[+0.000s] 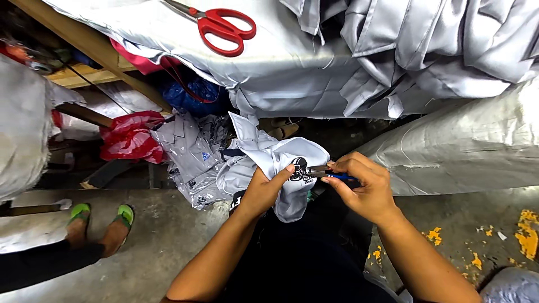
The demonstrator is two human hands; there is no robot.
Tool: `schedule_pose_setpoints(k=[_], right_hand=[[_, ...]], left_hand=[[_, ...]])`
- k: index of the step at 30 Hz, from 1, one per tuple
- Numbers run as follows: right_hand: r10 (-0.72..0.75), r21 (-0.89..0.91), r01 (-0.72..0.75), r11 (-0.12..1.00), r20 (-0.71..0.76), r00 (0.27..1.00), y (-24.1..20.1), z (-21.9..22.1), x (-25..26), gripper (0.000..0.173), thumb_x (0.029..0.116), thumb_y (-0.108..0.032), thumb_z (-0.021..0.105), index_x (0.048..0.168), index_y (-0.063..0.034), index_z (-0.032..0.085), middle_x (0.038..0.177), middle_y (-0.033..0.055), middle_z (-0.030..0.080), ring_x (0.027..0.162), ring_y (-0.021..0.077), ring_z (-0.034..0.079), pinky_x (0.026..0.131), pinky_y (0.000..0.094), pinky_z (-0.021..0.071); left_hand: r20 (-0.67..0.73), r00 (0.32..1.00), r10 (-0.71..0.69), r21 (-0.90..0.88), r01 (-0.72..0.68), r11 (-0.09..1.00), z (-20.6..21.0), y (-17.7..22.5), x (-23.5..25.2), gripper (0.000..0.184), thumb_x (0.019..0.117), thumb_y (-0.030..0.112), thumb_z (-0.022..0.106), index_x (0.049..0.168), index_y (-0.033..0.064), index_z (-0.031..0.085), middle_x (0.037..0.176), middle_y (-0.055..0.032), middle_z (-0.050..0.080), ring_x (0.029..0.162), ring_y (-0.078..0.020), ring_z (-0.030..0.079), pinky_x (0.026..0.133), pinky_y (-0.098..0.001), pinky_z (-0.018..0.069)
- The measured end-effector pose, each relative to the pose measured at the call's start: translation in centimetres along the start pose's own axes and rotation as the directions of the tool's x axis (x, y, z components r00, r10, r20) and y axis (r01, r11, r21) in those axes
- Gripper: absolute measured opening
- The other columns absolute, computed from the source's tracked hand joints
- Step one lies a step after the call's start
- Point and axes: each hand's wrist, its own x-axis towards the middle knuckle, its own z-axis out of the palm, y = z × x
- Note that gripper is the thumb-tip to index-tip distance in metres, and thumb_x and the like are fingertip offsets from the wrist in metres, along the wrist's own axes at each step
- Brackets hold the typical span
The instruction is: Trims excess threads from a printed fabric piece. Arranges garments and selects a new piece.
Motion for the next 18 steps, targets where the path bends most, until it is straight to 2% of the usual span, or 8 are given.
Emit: schedule_pose_setpoints(k=[8, 14, 18], right_hand=[[0.024, -0.01, -0.024, 1.0, -0.002, 1.0, 0.1, 0.4, -0.1, 0.02, 0.0917, -0.024, 0.074, 0.095, -0.0046, 0.075, 0.094, 0.0065, 0.071, 0.084, 0.0105, 0.067, 0.069, 0.0255, 0.0549], [0.118, 0.003, -0.118, 0.993, -0.044, 0.992, 0.0, 1.1, -0.6, 0.023, 0.0916, -0.026, 0.074, 0.097, -0.0034, 0.073, 0.09, 0.0052, 0.069, 0.07, 0.0062, 0.06, 0.059, 0.0229, 0.0486], [0.176, 0.052, -0.173, 0.984, -0.074, 0.982, -0.4, 2.1, -1.3, 0.026, 0.0917, -0.026, 0.074, 0.099, -0.0008, 0.072, 0.089, 0.0067, 0.068, 0.072, 0.0053, 0.06, 0.062, 0.0197, 0.0494]], left_hand=[[-0.025, 1.0, -0.008, 0.005, 0.008, 1.0, 0.2, -0.2, -0.2, 0.011, 0.1002, 0.003, 0.058, 0.107, 0.0096, 0.064, 0.089, 0.0036, 0.072, 0.081, -0.0041, 0.069, 0.079, -0.0242, 0.059], [-0.067, 0.998, 0.006, -0.05, -0.009, 0.999, 0.8, -0.2, -0.4, 0.014, 0.099, 0.0, 0.058, 0.11, 0.0079, 0.063, 0.091, 0.0022, 0.073, 0.085, -0.0057, 0.07, 0.082, -0.0262, 0.0598], [-0.11, 0.994, 0.003, -0.104, -0.014, 0.994, 1.6, -0.7, -0.7, 0.016, 0.0987, -0.001, 0.059, 0.112, 0.0058, 0.061, 0.093, 0.0011, 0.072, 0.088, -0.0064, 0.07, 0.085, -0.0275, 0.0595]])
